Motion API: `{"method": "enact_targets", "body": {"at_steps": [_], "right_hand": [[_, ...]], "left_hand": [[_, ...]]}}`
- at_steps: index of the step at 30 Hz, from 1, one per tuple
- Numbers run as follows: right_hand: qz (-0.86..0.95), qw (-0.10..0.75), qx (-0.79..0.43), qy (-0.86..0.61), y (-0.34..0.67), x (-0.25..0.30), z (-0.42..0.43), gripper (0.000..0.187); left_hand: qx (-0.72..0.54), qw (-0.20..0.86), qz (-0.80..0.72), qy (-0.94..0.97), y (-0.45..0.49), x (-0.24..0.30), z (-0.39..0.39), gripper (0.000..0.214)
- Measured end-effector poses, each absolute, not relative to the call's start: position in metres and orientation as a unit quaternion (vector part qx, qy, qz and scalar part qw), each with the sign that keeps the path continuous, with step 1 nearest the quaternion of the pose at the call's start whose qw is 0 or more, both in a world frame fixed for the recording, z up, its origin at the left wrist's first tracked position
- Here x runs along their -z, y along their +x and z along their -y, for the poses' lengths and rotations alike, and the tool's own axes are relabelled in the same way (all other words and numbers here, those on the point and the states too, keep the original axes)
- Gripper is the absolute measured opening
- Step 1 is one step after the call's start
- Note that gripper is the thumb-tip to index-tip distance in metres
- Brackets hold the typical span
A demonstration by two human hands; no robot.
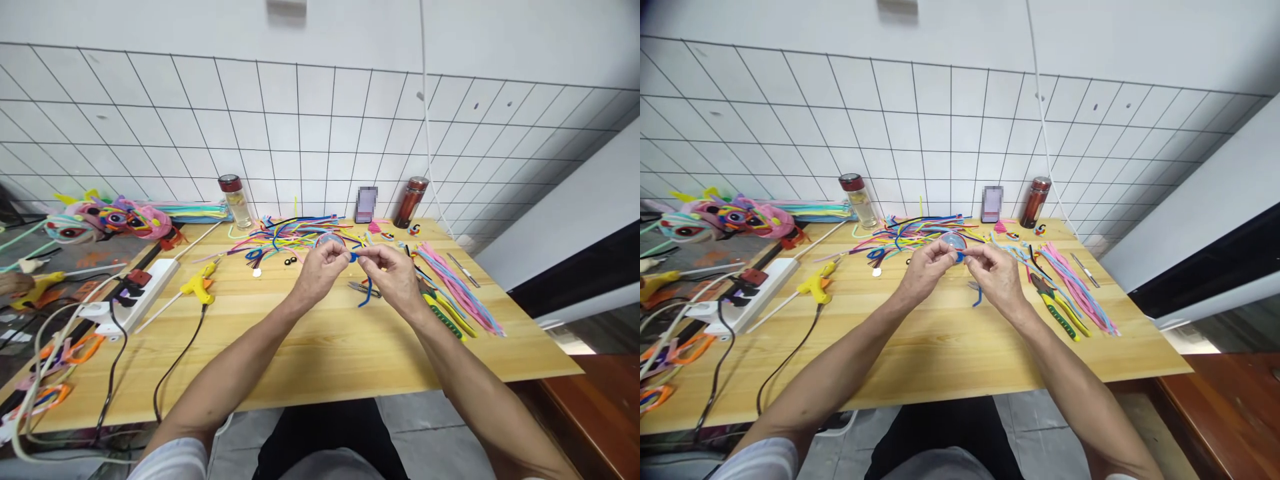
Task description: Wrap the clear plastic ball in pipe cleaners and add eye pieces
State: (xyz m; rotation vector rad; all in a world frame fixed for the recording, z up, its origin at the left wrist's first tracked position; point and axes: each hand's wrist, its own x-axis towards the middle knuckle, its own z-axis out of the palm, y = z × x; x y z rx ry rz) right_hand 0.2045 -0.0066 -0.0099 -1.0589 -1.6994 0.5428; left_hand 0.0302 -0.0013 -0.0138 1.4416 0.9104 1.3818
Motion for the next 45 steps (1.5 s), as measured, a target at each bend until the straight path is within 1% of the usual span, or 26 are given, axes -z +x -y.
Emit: {"method": "enact_targets", "body": {"at_steps": [9,15,19,22,25,27,28,30,35,37,40,42,45], "right_hand": [[0.679,0.503,-0.268,-0.462,0.201,0.020,0.000,0.023],[0.707,0.461,-0.262,-0.467,0.206,0.013,-0.004,0.016],[0.732,0.443,-0.250,-0.454,0.206,0.009,-0.005,0.012],[0.728,0.435,-0.268,-0.458,0.207,0.010,-0.005,0.016],[0.693,0.461,-0.299,-0.466,0.220,0.020,-0.010,0.028],[0.666,0.478,-0.291,-0.492,0.239,0.034,-0.017,0.033],[0.661,0.472,-0.272,-0.516,0.251,0.043,-0.021,0.032],[0.663,0.426,-0.221,-0.575,0.281,0.060,-0.027,0.031],[0.648,0.255,-0.066,-0.715,0.360,0.094,-0.007,0.032],[0.644,0.196,-0.011,-0.739,0.381,0.103,0.011,0.037],[0.652,0.110,0.042,-0.749,0.395,0.116,0.032,0.042],[0.654,0.073,0.070,-0.749,0.395,0.125,0.039,0.046],[0.655,0.055,0.115,-0.745,0.391,0.137,0.040,0.051]], "left_hand": [[-0.572,0.497,-0.367,0.539,0.039,0.029,-0.002,0.028],[-0.497,0.473,-0.362,0.631,0.025,0.029,-0.009,0.026],[-0.488,0.444,-0.363,0.658,0.019,0.029,-0.012,0.019],[-0.494,0.431,-0.380,0.653,0.021,0.031,-0.011,0.014],[-0.505,0.425,-0.395,0.639,0.021,0.029,-0.011,0.015],[-0.526,0.420,-0.395,0.626,0.018,0.023,-0.011,0.016],[-0.539,0.416,-0.395,0.617,0.016,0.020,-0.011,0.016],[-0.563,0.409,-0.398,0.597,0.010,0.011,-0.011,0.016],[-0.597,0.392,-0.416,0.563,0.000,-0.005,-0.008,0.013],[-0.600,0.392,-0.422,0.555,0.001,-0.006,-0.008,0.014],[-0.601,0.397,-0.424,0.549,0.005,-0.003,-0.009,0.015],[-0.597,0.403,-0.420,0.552,0.008,0.000,-0.009,0.016],[-0.584,0.417,-0.416,0.558,0.012,0.002,-0.009,0.017]]}}
